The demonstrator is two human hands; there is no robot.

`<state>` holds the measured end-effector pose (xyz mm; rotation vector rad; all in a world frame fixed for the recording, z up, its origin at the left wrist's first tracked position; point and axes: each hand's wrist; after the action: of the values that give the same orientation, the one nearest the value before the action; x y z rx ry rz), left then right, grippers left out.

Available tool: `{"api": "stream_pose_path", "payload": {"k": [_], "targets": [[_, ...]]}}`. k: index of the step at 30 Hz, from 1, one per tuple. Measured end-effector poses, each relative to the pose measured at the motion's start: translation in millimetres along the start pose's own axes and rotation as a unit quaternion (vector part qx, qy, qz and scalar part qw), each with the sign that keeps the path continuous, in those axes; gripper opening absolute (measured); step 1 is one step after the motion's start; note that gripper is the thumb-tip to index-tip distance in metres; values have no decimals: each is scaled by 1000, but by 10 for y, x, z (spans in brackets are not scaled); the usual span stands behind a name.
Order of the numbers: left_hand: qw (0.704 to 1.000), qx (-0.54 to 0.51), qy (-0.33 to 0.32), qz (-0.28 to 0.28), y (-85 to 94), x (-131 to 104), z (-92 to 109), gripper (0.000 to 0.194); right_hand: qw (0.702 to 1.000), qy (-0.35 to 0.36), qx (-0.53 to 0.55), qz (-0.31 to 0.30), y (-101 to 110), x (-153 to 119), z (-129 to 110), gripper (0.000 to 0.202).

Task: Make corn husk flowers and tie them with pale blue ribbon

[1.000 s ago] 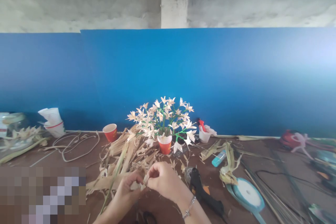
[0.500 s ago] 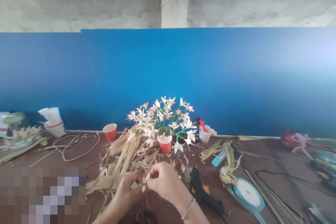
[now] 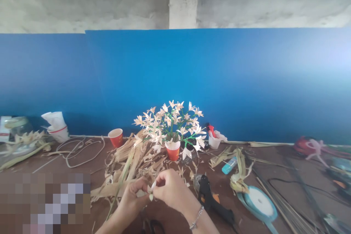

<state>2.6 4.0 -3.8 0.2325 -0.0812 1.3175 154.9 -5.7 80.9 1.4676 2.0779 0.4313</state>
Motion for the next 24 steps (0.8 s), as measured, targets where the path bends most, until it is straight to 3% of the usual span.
{"api": "stream_pose_path", "payload": {"k": [4, 8, 13, 18, 24], "targets": [[999, 42, 21, 16, 6, 1, 40, 16, 1000, 13, 14, -13, 9, 18, 15, 12], [994, 72, 51, 62, 20, 18, 36, 14, 999, 47, 18, 13, -2, 64, 79, 20], [992, 80, 45, 90, 12, 34, -23, 10, 1000, 15, 3, 19, -35, 35, 32, 24], [993, 58, 55, 89, -11, 45, -41, 10, 1000, -21, 2, 21, -73, 17, -64, 10], [996, -6, 69, 50, -12, 37, -37, 10, 999, 5, -9, 48, -63, 24, -44, 8]]}}
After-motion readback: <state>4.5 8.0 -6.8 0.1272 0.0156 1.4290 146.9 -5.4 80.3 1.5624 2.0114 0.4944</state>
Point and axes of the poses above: each hand's wrist, its own x-axis towards the middle knuckle, its own y-axis out of the back of the hand, z = x × y, and after that the axes turned 6 degrees about -z, right-handed
